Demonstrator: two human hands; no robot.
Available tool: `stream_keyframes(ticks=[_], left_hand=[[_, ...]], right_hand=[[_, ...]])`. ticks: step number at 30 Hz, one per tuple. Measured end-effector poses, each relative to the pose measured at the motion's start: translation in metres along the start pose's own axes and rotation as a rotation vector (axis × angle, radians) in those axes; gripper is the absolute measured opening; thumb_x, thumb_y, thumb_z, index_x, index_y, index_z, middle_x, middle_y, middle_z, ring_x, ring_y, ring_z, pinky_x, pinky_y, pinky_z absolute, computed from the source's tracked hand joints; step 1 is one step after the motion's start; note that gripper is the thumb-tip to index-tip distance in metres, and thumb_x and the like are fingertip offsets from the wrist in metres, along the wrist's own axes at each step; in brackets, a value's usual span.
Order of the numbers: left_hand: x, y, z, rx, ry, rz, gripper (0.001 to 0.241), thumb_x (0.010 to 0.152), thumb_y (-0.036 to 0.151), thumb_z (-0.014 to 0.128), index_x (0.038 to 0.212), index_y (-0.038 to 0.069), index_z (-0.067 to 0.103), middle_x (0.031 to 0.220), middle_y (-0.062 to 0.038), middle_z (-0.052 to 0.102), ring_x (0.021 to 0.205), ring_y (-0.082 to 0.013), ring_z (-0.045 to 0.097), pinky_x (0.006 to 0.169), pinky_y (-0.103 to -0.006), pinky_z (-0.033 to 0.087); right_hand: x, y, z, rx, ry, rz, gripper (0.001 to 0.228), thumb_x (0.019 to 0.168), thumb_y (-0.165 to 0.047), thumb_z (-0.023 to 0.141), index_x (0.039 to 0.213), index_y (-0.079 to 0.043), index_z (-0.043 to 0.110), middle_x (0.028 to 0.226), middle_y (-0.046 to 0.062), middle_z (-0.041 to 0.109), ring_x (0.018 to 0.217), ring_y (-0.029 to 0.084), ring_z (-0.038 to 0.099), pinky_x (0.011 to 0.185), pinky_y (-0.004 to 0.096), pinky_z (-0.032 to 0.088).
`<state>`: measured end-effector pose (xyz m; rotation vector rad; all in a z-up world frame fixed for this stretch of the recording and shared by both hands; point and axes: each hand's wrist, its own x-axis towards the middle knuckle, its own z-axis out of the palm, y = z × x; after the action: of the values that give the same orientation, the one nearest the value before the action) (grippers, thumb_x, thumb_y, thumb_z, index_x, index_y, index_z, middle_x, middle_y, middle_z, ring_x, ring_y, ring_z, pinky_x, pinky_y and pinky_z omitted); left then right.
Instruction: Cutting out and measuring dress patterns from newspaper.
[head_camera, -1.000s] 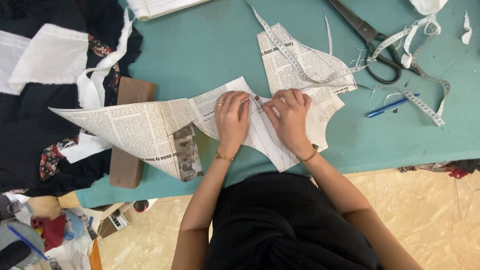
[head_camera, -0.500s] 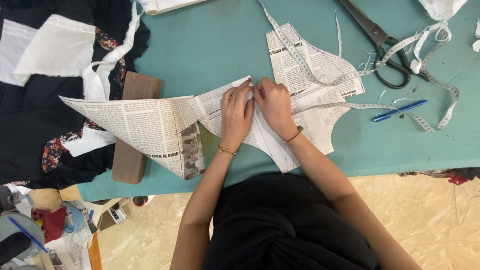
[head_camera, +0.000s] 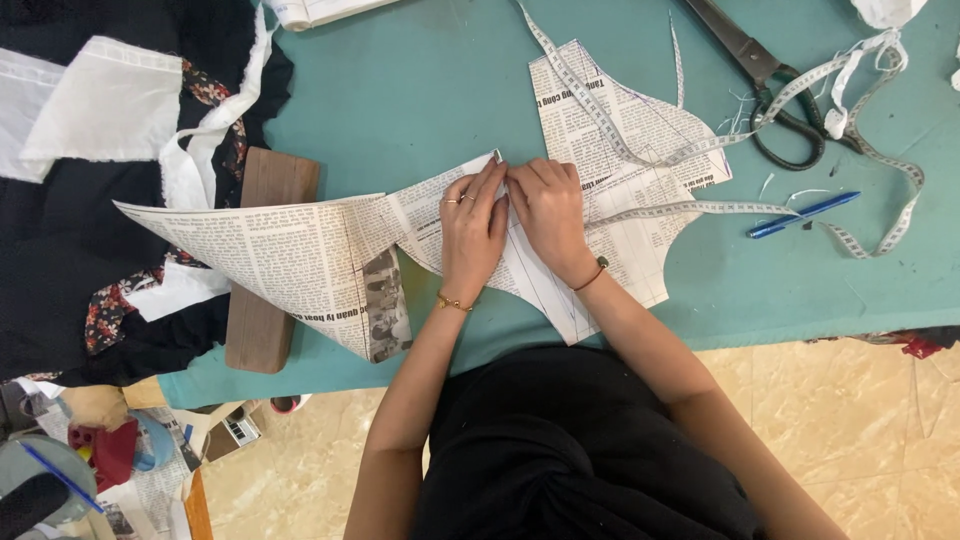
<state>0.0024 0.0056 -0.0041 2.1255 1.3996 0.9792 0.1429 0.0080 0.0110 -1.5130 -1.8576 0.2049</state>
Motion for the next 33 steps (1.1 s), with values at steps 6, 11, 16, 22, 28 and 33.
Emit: stream_keyframes(ticks=[6,11,16,22,28,33], left_hand=[[0.001,0.001,0.0,0.024,-0.009,0.005,0.047,0.095,0.005,0.068,0.142,0.008,0.061,0.147,-0.005,0.061,0.125,-0.0248,0.056,0.109,-0.0389,0.042],[0.001,0.002,0.0,0.083,-0.015,0.015,0.048,0.096,0.007,0.068,0.143,0.01,0.061,0.147,-0.003,0.06,0.125,-0.0243,0.054,0.11,-0.0387,0.042],[0.001,0.002,0.002,0.118,-0.015,0.022,0.048,0.097,0.008,0.068,0.144,0.01,0.061,0.147,-0.002,0.059,0.125,-0.0238,0.054,0.109,-0.0391,0.043],[0.0,0.002,0.003,0.129,0.008,0.029,0.048,0.097,0.009,0.069,0.145,0.01,0.06,0.147,-0.002,0.059,0.124,-0.0227,0.054,0.109,-0.0394,0.043],[-0.001,0.002,0.005,0.145,0.011,0.036,0.047,0.098,0.01,0.069,0.145,0.01,0.059,0.147,-0.001,0.059,0.124,-0.0223,0.054,0.108,-0.0399,0.043],[-0.001,0.002,0.005,0.164,0.015,0.04,0.048,0.099,0.01,0.069,0.145,0.01,0.059,0.148,-0.001,0.058,0.125,-0.0221,0.053,0.108,-0.0402,0.042]], right_hand=[[0.002,0.002,-0.001,-0.066,0.012,0.022,0.006,0.091,-0.005,0.073,0.097,-0.005,0.072,0.089,0.007,0.064,0.084,0.027,0.061,0.078,0.04,0.043],[0.004,0.002,-0.002,-0.046,-0.011,0.053,0.006,0.09,-0.005,0.073,0.096,-0.005,0.072,0.088,0.007,0.064,0.082,0.027,0.06,0.077,0.04,0.043],[0.003,0.005,-0.003,-0.02,-0.019,0.066,0.006,0.091,-0.006,0.074,0.097,-0.005,0.072,0.089,0.008,0.065,0.084,0.028,0.06,0.079,0.04,0.044],[-0.007,-0.002,-0.028,0.012,-0.058,0.092,0.021,0.087,-0.009,0.077,0.106,-0.003,0.071,0.098,0.01,0.065,0.094,0.03,0.059,0.087,0.041,0.042],[-0.03,0.006,-0.051,-0.027,-0.059,0.081,0.017,0.084,-0.01,0.079,0.098,-0.007,0.072,0.102,0.006,0.066,0.102,0.027,0.059,0.094,0.042,0.04],[-0.025,0.016,-0.054,0.002,-0.133,0.107,0.01,0.088,-0.007,0.077,0.097,-0.007,0.073,0.1,0.005,0.068,0.099,0.027,0.059,0.088,0.039,0.042]])
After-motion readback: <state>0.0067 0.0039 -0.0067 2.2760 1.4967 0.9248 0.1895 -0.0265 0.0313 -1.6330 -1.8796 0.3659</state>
